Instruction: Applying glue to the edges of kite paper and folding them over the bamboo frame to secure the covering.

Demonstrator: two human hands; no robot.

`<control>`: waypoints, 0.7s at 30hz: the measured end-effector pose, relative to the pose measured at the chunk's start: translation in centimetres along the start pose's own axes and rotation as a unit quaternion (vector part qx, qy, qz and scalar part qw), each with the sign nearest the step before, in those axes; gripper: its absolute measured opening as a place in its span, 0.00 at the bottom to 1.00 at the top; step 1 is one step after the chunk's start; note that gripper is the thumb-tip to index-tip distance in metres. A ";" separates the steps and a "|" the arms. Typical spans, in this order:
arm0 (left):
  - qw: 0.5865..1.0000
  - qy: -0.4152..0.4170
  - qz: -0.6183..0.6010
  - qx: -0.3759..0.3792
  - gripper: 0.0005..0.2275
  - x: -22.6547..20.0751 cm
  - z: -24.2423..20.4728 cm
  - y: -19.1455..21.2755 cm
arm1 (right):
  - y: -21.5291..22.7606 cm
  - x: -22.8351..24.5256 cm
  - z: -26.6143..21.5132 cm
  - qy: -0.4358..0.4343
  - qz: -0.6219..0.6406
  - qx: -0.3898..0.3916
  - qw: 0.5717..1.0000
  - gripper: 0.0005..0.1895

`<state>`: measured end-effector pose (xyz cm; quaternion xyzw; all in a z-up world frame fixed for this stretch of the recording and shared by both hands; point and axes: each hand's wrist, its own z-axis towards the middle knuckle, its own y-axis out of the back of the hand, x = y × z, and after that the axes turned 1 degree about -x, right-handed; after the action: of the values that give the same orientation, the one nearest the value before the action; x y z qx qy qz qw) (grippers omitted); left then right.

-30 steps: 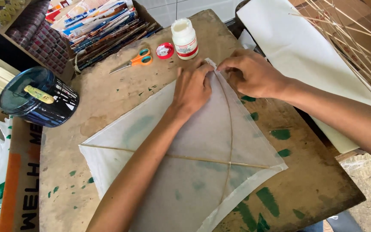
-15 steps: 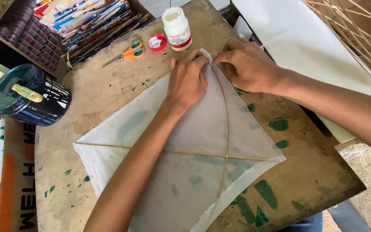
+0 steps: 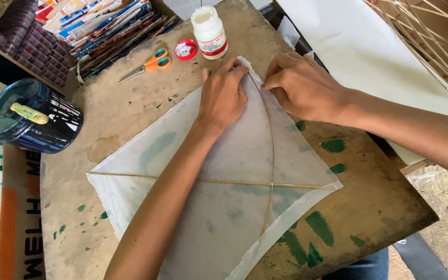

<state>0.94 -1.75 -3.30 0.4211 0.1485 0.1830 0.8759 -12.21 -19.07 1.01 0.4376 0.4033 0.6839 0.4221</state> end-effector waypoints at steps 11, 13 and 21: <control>0.996 0.042 -0.049 0.058 0.16 -1.1 0.3 2.5 | 1.0 1.5 -1.4 -0.049 0.043 -0.063 0.996 0.17; 0.996 0.042 -0.051 0.055 0.16 -0.6 0.2 1.7 | 1.7 2.0 -1.2 -0.074 0.070 -0.063 0.993 0.19; 0.982 0.103 -0.148 -0.048 0.14 0.6 1.2 1.7 | 1.5 -1.9 5.4 0.030 0.061 -0.139 0.988 0.13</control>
<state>1.64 -1.34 -1.27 0.3306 0.2895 0.1009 0.8926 -7.04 -20.32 3.51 0.3783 0.2895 0.7703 0.4240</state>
